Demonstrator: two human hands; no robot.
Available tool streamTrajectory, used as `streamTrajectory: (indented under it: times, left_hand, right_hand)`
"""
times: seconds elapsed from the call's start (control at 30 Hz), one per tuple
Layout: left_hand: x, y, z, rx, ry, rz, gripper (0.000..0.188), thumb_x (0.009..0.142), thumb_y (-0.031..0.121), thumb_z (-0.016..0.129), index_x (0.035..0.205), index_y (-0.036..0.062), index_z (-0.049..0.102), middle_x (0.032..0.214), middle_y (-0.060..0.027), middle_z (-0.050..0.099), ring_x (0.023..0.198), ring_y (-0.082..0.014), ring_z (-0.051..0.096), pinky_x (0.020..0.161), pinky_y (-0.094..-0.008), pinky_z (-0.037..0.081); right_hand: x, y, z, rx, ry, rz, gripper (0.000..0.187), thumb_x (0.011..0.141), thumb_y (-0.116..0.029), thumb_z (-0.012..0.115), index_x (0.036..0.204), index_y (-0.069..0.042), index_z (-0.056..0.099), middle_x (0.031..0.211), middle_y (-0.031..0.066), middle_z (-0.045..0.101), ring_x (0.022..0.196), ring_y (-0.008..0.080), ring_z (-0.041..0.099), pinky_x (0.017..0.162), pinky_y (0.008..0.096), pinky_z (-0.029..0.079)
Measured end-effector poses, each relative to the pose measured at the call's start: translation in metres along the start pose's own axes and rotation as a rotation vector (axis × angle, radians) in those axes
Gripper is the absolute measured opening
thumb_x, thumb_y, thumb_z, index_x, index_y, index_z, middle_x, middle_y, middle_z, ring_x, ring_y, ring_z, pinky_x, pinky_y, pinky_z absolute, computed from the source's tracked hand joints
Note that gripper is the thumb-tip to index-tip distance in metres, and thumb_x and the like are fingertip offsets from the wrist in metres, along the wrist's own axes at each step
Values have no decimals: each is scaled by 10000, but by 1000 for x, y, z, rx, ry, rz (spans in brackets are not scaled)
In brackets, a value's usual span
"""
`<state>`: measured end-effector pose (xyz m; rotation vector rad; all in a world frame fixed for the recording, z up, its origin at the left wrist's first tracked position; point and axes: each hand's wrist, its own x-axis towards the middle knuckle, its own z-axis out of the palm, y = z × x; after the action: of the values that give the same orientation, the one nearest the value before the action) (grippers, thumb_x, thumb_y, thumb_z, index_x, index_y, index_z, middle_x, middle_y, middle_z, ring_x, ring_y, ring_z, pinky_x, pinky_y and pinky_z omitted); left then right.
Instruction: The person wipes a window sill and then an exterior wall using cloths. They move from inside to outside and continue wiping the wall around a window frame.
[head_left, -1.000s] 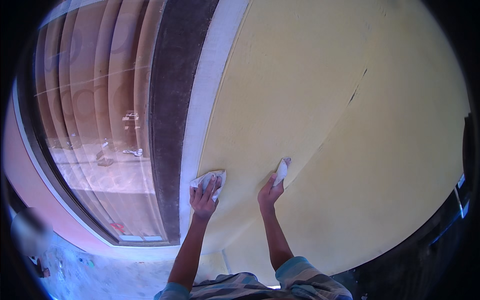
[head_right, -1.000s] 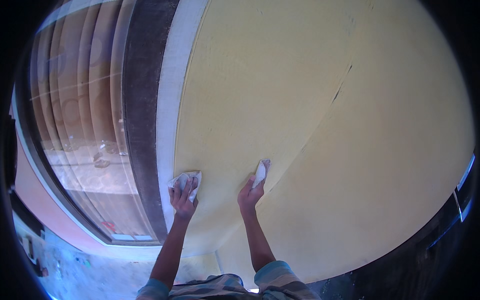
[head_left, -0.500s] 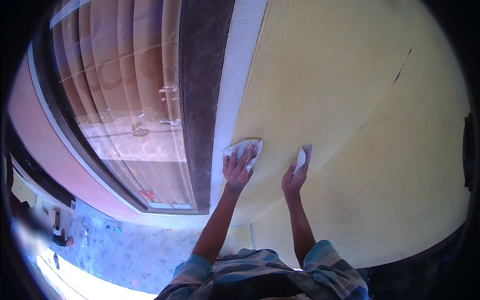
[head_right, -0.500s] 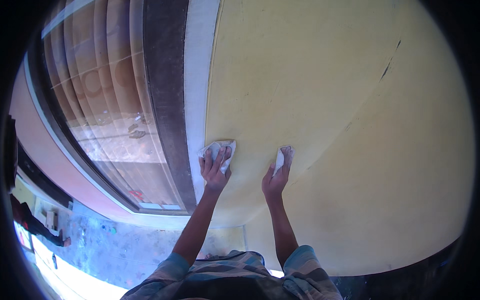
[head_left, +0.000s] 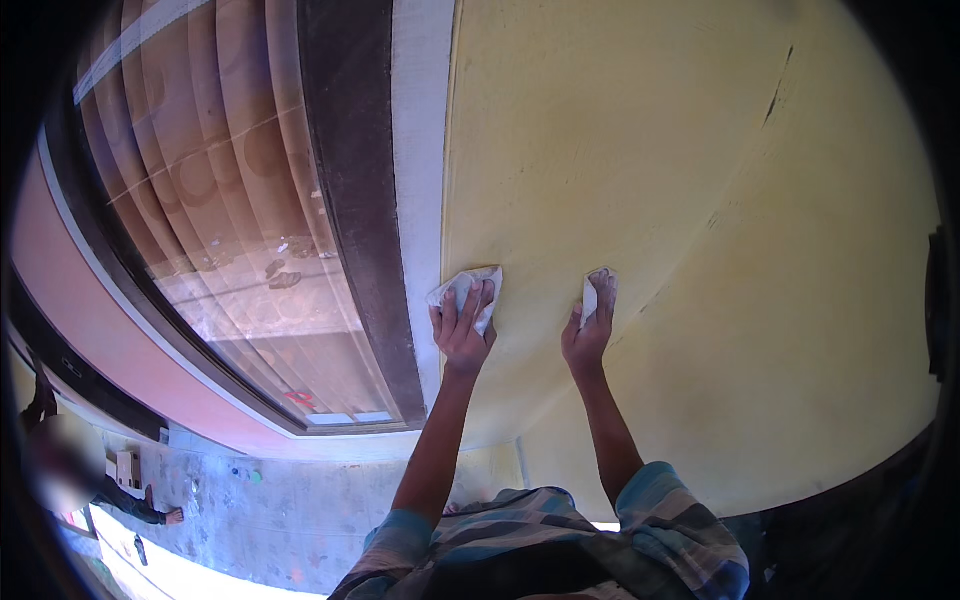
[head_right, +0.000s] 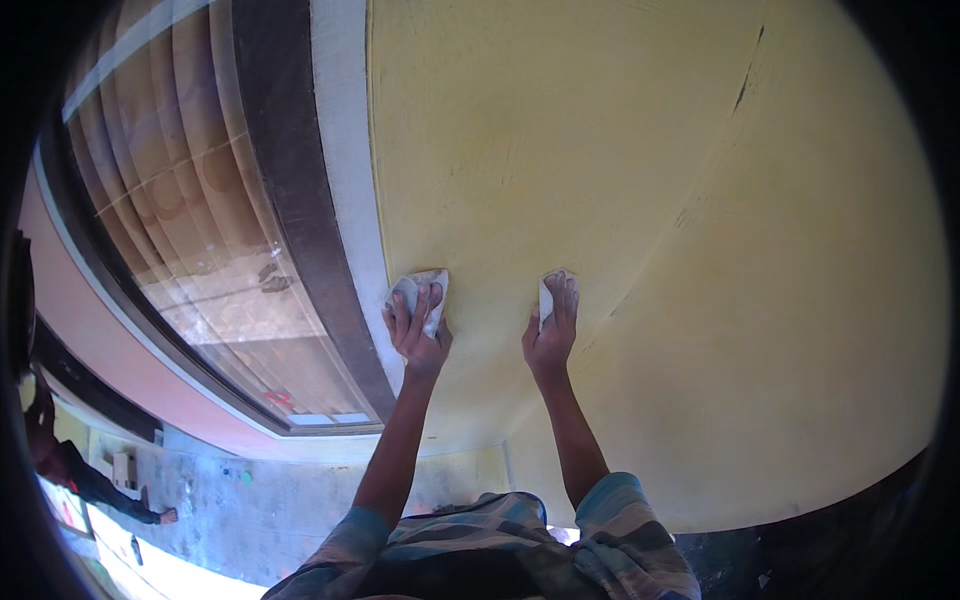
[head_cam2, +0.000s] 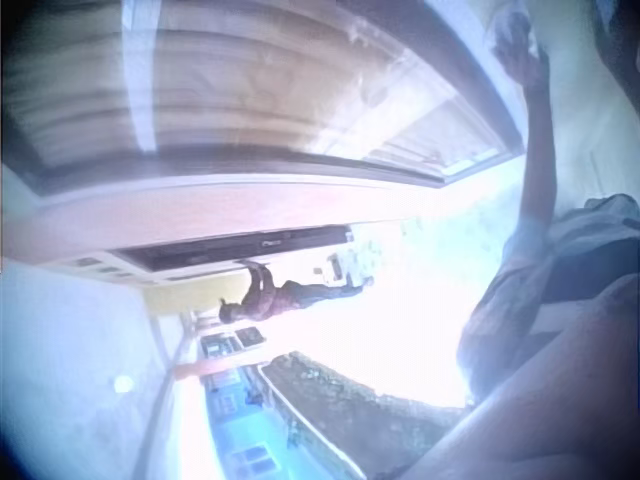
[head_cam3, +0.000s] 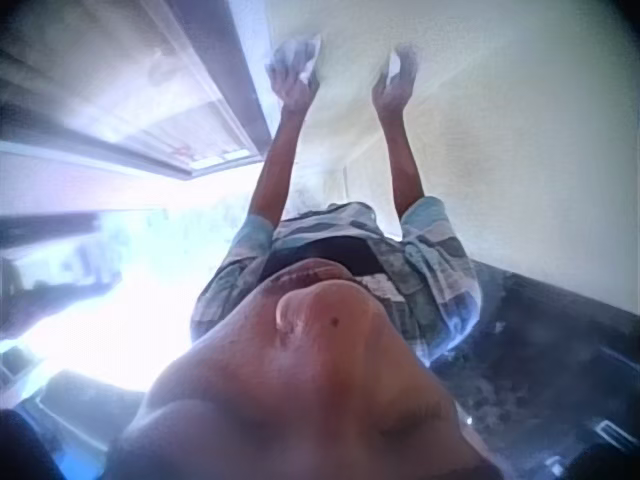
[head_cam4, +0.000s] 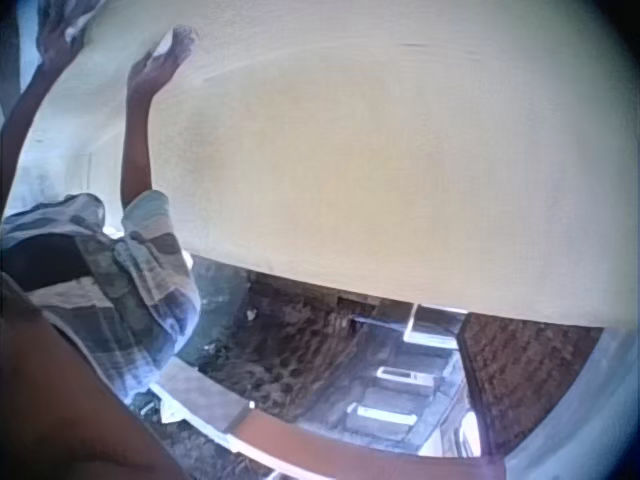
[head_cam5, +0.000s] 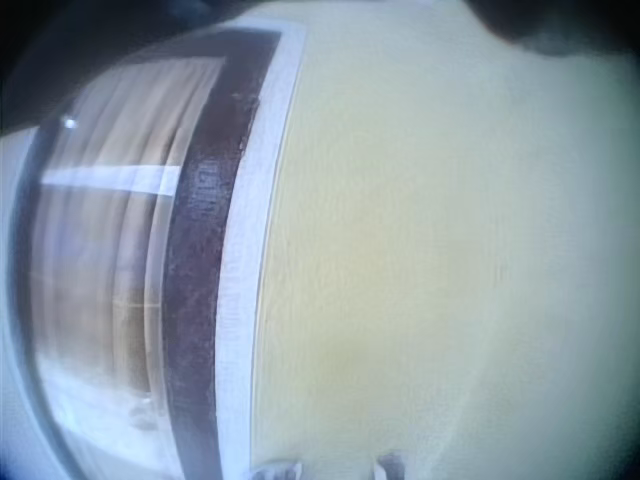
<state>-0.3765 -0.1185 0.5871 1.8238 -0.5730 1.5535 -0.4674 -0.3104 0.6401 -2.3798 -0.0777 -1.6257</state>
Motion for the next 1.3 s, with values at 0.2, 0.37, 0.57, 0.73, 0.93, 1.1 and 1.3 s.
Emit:
streamTrajectory:
  times: [0.2,0.37,0.57,0.73,0.93,1.1,1.3]
  left_hand:
    - [-4,-4,-3,-75,-22,-90,338,965,154,562,1270,83,687,1360,-50,644,1424,-385,412,1210,-537,169]
    - [6,8,-13,-238,-112,-210,408,1014,191,514,1381,20,560,1443,-146,554,1445,-435,348,1204,-573,145]
    - [18,19,-28,-293,-204,-310,471,1020,172,514,1458,7,470,1558,-191,403,1484,-417,275,1206,-566,157]
    - [28,36,-36,-312,-176,-335,491,1016,137,504,1483,7,429,1559,-183,404,1491,-421,250,1210,-571,156]
    - [32,40,-43,-299,-237,-346,493,1055,184,441,1473,-73,388,1564,-223,369,1495,-401,242,1220,-545,168]
    - [31,38,-48,-266,-252,-326,482,1047,162,456,1453,-93,406,1543,-228,401,1487,-400,263,1209,-551,200]
    - [29,35,-46,-265,-245,-309,471,1043,154,455,1459,-66,419,1535,-235,410,1485,-412,263,1206,-556,201]
  right_hand:
    - [96,12,-24,129,213,230,470,1056,-159,421,1452,93,391,1494,221,461,1449,407,346,1187,482,276]
    - [69,-26,-9,43,209,86,451,1059,-188,430,1422,81,447,1489,256,459,1424,389,403,1168,434,312]
    - [54,-5,-30,-82,1,95,449,1041,-111,422,1478,-5,417,1542,198,408,1456,387,340,1192,486,275]
    - [119,4,-47,60,288,267,463,1058,-139,405,1494,15,370,1573,201,351,1480,376,292,1192,470,281]
    - [27,7,-22,90,195,280,467,1072,-155,381,1495,40,350,1559,232,360,1488,363,283,1198,419,278]
    - [83,30,-33,212,277,461,483,1067,-182,413,1458,99,373,1477,273,462,1375,380,468,1113,391,396]
    - [40,31,-14,138,276,432,482,1063,-175,423,1440,123,381,1450,288,484,1374,385,470,1124,406,382]
